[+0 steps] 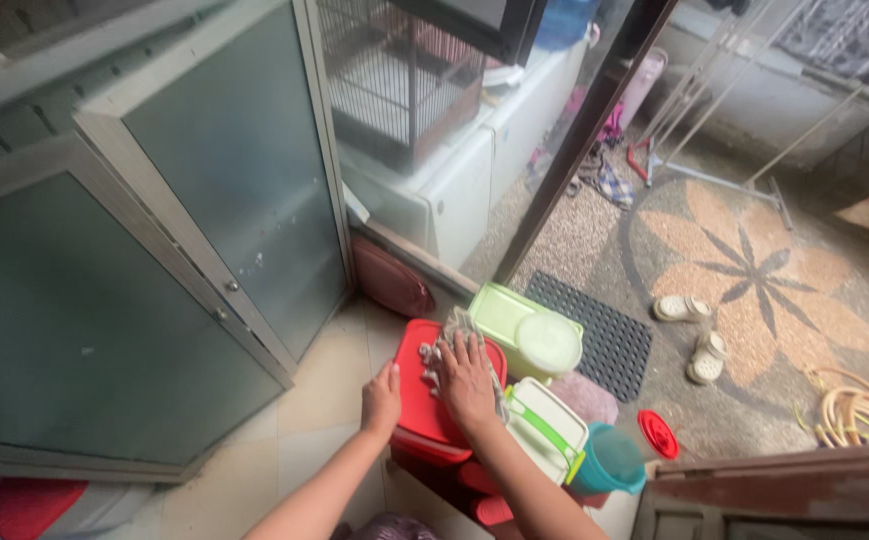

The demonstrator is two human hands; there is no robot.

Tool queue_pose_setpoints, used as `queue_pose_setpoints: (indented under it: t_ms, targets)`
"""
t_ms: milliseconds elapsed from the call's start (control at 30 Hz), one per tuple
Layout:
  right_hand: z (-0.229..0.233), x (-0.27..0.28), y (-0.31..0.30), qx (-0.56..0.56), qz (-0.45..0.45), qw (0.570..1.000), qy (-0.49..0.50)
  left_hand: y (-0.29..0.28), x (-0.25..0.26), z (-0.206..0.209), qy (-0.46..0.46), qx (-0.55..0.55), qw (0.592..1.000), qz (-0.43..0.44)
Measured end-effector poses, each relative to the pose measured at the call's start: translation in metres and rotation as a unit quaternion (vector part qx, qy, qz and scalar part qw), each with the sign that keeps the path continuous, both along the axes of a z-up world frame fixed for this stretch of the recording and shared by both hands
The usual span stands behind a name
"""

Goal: The person wipes the exterior of a red plastic container with a patterned cloth. They rotate the container to clean different sides and then place the lid back on top. The person is standing in a doorway area with other containers nearby.

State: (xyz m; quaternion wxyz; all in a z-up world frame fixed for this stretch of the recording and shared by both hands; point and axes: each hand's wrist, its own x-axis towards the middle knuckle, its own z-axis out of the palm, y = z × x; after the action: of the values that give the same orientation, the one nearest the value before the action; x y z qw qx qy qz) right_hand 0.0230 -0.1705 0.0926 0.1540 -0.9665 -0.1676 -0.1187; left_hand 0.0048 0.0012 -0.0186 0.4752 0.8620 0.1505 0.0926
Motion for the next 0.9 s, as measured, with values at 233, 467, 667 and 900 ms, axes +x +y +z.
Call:
queue_pose_setpoints:
  t_ms: [233,467,667,900]
  targets:
    - [0.005,-0.009,0.010,0.021,0.076,0.997,0.008,-0.009,-0.003,-0.012,-0.022,-0.054,0.998,-0.003]
    - [0.014,-0.047,0.015,0.052,0.147,0.986,0.051,-0.014,0.003,-0.019,0.077,-0.100,0.990,0.067]
    - [0.025,-0.090,-0.010,0.039,0.160,0.985,0.059,-0.013,-0.010,0.006,0.040,-0.108,0.992,0.055]
    - [0.041,-0.082,-0.030,-0.053,0.056,0.993,0.088,-0.009,-0.010,0.030,0.000,-0.066,0.998,-0.015]
